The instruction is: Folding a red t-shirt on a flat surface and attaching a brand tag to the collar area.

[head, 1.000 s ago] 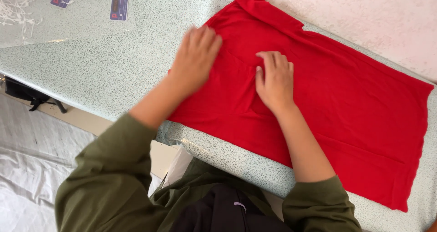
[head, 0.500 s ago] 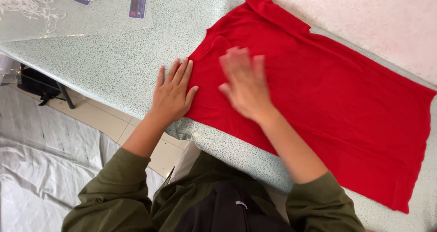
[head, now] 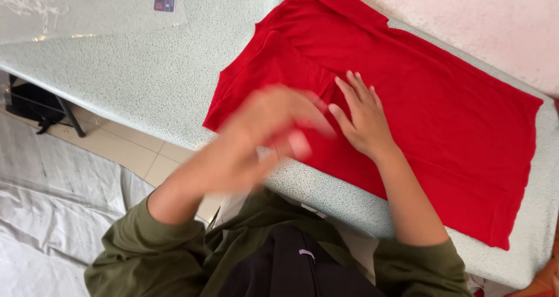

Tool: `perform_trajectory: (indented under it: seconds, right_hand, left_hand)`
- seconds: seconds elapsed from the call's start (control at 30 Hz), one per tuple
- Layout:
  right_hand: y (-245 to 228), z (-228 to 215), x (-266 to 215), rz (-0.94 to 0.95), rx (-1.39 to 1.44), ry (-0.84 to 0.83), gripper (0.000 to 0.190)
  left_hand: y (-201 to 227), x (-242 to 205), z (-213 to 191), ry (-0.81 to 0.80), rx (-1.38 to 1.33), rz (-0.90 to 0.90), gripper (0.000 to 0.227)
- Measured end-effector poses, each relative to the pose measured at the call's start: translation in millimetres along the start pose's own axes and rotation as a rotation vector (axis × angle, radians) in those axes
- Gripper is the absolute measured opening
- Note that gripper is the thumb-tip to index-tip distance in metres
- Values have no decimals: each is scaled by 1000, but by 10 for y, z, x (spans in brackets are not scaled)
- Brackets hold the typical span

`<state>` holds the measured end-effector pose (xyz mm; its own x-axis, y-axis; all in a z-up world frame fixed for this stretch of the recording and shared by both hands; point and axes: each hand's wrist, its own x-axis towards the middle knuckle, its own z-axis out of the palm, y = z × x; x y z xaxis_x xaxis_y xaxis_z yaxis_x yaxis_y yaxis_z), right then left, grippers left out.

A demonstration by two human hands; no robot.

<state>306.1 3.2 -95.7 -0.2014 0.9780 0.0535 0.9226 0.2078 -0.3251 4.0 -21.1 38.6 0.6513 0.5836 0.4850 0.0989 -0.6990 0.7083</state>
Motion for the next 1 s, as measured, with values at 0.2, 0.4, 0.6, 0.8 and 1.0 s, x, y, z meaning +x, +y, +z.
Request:
perform_trajectory:
  seconds: [0.2,0.4,0.6,0.8,1.0]
  right_hand:
    - [193,117,-240,84,118,51,49]
    - [65,121,-247,25,113,92,46]
    - [73,77,-270,-2,117,140,44]
    - [77,81,-263,10,128,124,41]
    - [64,160,-240,-83,79,168,42]
  left_hand:
    - [495,42,8,-83,-295,193,40]
    - [528,34,118,-66,-237,163,39]
    - [438,-18,243,-37,-193,127,39]
    - [321,-181,389,0,-163,83,41]
    - [60,-207,615,-35,-150,77,44]
